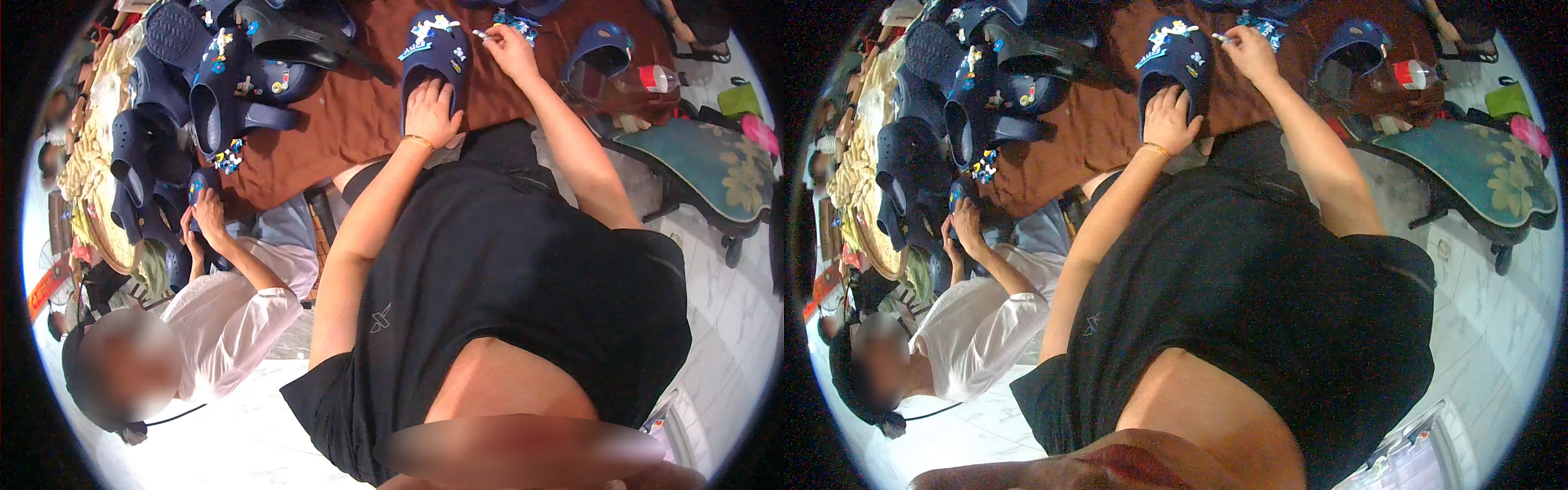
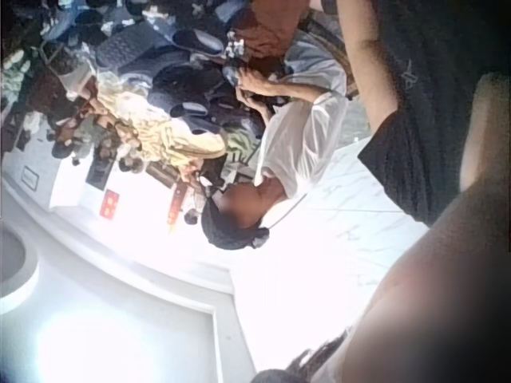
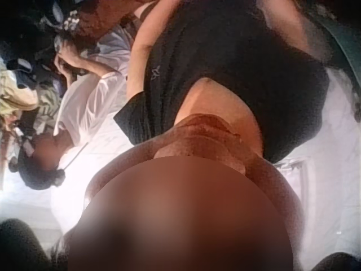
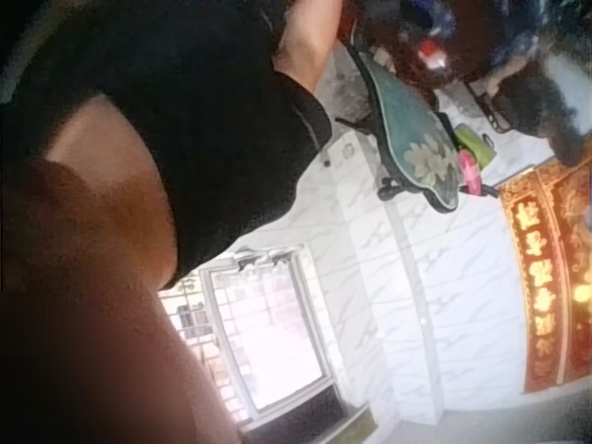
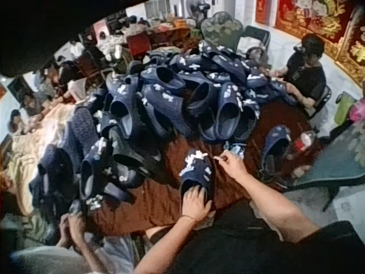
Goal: Attaching decorative charms into the holes of blue foam clogs.
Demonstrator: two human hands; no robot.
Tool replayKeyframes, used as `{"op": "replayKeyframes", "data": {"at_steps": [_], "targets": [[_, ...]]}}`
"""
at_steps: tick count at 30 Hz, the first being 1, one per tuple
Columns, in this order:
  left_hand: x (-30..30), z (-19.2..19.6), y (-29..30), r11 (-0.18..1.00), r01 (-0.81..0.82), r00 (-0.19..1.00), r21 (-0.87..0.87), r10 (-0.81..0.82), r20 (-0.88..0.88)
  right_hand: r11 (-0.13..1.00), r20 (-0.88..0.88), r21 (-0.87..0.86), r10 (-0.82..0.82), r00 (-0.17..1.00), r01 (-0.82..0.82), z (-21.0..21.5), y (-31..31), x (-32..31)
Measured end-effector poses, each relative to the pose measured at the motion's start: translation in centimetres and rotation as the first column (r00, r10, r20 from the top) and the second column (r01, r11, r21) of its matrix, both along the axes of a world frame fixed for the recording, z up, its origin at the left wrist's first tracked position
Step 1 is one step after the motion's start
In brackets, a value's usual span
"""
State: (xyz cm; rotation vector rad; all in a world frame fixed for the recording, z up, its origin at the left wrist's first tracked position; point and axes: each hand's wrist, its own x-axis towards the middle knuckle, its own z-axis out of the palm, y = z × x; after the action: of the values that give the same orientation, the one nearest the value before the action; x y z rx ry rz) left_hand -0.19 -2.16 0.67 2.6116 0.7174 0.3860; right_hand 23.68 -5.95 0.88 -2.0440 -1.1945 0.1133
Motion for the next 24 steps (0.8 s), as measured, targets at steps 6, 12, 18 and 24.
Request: {"op": "replayKeyframes", "data": {"at_steps": [6, 12, 18, 24], "targets": [[0.0, 0.0, 0.0, 1.000, 0.005, 1.000, 0.021, -0.005, 0.006, 0.986, 0.015, -0.042, -0.163, 0.987, 0.163, -0.3, -3.0, 3.2], [0.0, -0.1, -0.1, 1.000, 0.005, 1.000, 0.003, -0.005, -0.003, 0.962, 0.056, -0.227, -0.146, 0.988, 0.155, -0.6, -6.6, 6.0], [0.1, -0.1, -0.2, 1.000, 0.010, 1.000, 0.008, -0.010, -0.002, 0.923, 0.044, -0.316, -0.218, 0.975, 0.220, -0.7, -6.9, 5.1], [0.1, -0.1, -0.1, 1.000, 0.009, 1.000, 0.005, -0.009, 0.018, 0.926, 0.099, -0.291, -0.222, 0.970, 0.241, -0.8, -4.4, 4.7]]}}
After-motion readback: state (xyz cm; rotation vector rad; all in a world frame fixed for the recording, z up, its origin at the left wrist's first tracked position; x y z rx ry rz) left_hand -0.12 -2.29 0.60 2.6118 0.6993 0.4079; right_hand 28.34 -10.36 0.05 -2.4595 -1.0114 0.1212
